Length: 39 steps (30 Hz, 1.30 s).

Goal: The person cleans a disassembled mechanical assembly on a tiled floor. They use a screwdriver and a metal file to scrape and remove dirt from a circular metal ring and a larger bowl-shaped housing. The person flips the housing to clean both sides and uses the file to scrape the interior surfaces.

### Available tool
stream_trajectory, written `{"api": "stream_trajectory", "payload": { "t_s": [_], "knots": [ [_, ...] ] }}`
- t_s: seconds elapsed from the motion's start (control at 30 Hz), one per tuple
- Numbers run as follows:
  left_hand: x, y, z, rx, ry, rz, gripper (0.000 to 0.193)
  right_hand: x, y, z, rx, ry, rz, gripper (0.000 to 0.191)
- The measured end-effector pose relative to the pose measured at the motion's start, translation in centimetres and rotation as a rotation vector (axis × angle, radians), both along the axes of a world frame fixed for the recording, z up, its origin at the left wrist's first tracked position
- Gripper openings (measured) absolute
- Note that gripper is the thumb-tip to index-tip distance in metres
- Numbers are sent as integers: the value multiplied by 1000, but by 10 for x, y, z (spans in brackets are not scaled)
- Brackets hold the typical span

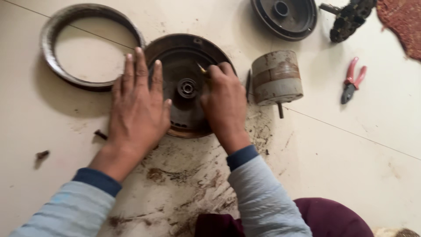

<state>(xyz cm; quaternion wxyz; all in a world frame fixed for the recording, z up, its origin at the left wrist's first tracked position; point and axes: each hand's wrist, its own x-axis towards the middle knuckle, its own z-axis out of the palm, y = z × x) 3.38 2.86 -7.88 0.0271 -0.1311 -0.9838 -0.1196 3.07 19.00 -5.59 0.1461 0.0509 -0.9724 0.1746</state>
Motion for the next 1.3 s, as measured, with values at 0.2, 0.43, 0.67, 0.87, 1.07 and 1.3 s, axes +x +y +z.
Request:
{"api": "stream_trajectory", "payload": {
  "t_s": [0.2,0.43,0.67,0.87,1.07,1.3],
  "knots": [
    [4,3,1,-83,29,28,78,-3,-2,-7,-70,-155,106,32],
    [5,6,9,4,10,52,78,-2,-6,6,-119,-121,108,39],
    [4,8,13,23,-30,46,80,-5,6,3,-97,-102,-65,21],
    [4,9,12,23,-48,60,81,1,8,-5,-155,-51,168,24],
    [-5,2,6,72,-47,96,80,-1,6,-7,-159,-112,51,11],
    [-8,-2,0,96,-37,100,73,-6,9,-16,-156,-164,-69,12]
  ]
}}
